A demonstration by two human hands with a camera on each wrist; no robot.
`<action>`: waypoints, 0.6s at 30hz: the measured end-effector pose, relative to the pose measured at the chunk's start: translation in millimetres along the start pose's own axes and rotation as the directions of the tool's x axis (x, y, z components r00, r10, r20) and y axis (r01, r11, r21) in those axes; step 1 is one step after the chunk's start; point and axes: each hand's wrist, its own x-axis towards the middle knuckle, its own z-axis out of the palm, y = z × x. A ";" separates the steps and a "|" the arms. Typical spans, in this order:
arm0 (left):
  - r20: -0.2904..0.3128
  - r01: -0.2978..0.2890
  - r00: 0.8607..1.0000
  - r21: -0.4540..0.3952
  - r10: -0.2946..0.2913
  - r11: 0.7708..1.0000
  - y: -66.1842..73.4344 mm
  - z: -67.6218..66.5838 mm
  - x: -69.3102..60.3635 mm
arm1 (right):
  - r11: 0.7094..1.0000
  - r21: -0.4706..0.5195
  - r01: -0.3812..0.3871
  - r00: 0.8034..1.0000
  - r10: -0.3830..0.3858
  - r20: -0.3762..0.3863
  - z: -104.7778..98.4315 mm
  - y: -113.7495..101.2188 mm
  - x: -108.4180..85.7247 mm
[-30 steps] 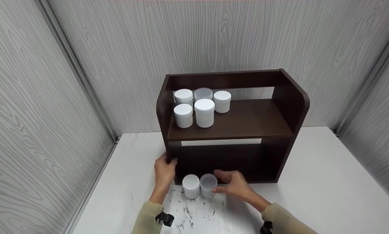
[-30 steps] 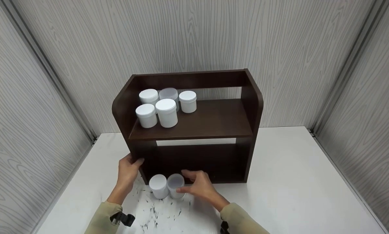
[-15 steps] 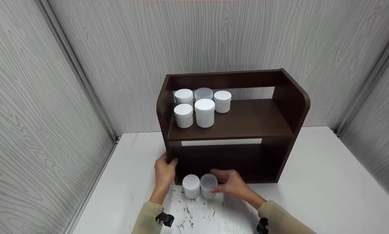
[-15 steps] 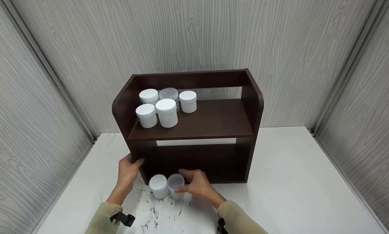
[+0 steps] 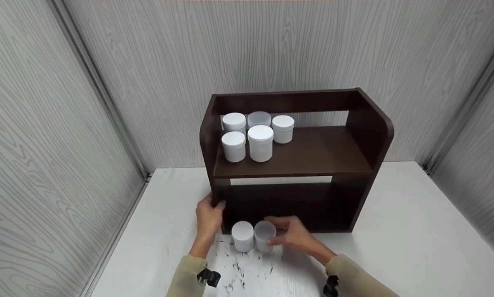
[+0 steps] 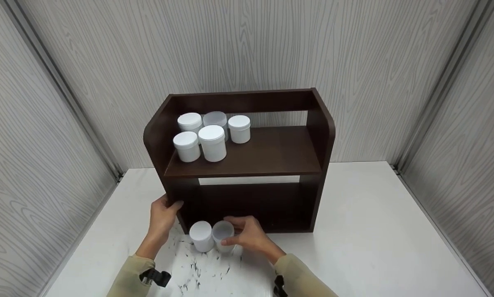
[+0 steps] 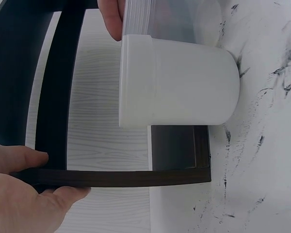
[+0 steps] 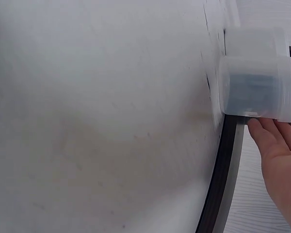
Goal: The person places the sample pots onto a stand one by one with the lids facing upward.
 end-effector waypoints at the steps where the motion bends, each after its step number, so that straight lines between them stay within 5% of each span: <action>1: 0.001 -0.002 1.000 0.001 0.002 1.000 -0.2 -0.1 0.1 | 1.000 -0.006 -0.001 1.000 0.001 -0.001 -0.3 -0.4 -0.4; 18: 0.010 0.009 1.000 -0.024 -0.008 1.000 -0.9 -0.8 0.0 | 1.000 -0.002 0.024 1.000 -0.024 0.016 -6.0 1.5 -13.0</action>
